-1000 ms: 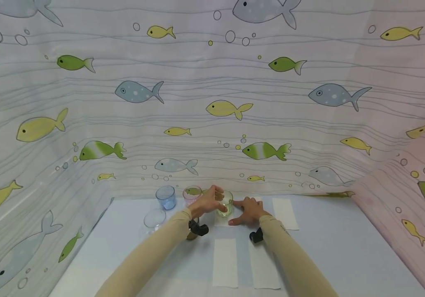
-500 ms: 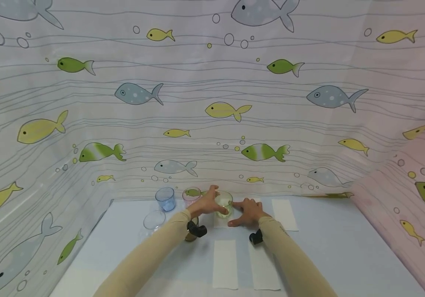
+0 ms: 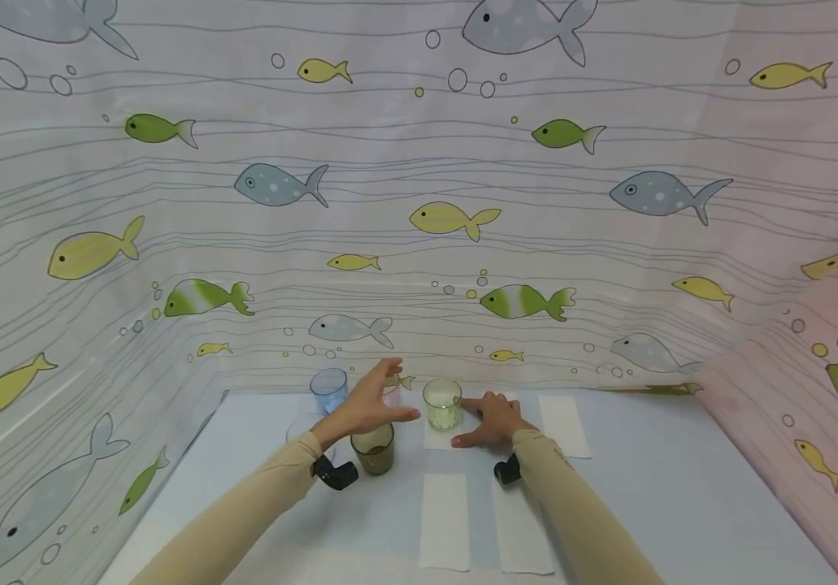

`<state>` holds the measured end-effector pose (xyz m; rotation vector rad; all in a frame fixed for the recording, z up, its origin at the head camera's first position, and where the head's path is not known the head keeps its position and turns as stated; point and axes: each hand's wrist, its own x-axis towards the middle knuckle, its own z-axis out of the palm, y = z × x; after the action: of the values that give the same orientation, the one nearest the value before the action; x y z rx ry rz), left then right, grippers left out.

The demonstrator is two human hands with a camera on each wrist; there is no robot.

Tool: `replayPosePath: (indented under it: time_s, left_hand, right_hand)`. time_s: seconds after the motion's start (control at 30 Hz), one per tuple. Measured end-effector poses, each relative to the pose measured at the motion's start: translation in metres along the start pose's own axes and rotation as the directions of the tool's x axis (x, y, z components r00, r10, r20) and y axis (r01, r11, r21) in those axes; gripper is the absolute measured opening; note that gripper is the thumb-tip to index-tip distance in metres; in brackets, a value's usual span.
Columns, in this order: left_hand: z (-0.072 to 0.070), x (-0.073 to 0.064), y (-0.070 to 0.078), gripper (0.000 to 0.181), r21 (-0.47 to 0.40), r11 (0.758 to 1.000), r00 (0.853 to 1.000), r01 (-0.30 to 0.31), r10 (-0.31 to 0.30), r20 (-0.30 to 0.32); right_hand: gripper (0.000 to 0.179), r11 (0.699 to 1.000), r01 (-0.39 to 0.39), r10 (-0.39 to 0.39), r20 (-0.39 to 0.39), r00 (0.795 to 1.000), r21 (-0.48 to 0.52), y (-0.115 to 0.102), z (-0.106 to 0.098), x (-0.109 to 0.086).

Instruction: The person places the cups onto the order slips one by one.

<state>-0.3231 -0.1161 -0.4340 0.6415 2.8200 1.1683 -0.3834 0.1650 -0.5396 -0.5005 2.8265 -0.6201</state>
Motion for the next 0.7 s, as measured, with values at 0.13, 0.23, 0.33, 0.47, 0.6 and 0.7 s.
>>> replayPosePath:
  time_s: [0.13, 0.23, 0.33, 0.47, 0.6, 0.7]
  left_hand:
    - [-0.013, -0.021, -0.012, 0.105, 0.009, 1.000, 0.999, 0.006, -0.006, -0.053]
    - [-0.020, -0.034, -0.020, 0.105, -0.005, 1.000, 0.998, 0.019, -0.019, -0.062]
    - [-0.022, -0.044, -0.026, 0.107, -0.004, 1.000, 0.998, 0.031, -0.031, -0.061]
    - [-0.018, -0.054, -0.031, 0.113, 0.016, 0.999, 0.998, 0.031, -0.030, -0.061]
    - [-0.009, -0.059, -0.034, 0.115, 0.027, 0.999, 0.998, 0.019, -0.017, -0.064]
    - [-0.002, -0.063, -0.037, 0.111, 0.037, 0.999, 0.998, 0.023, -0.020, -0.065]
  right_hand:
    - [0.097, 1.000, -0.012, 0.012, 0.007, 1.000, -0.003, -0.001, 0.001, 0.000]
    - [0.097, 1.000, -0.011, 0.012, 0.010, 1.000, -0.010, -0.001, 0.000, 0.000]
    - [0.096, 1.000, -0.006, 0.006, 0.010, 1.000, -0.014, -0.001, -0.001, 0.000]
    - [0.095, 1.000, 0.000, 0.000, 0.009, 1.000, -0.022, -0.002, -0.002, -0.003]
    - [0.094, 1.000, 0.004, -0.003, 0.006, 1.000, -0.018, -0.004, -0.002, -0.005]
    - [0.094, 1.000, 0.005, -0.005, 0.004, 1.000, -0.019, -0.006, -0.002, -0.005]
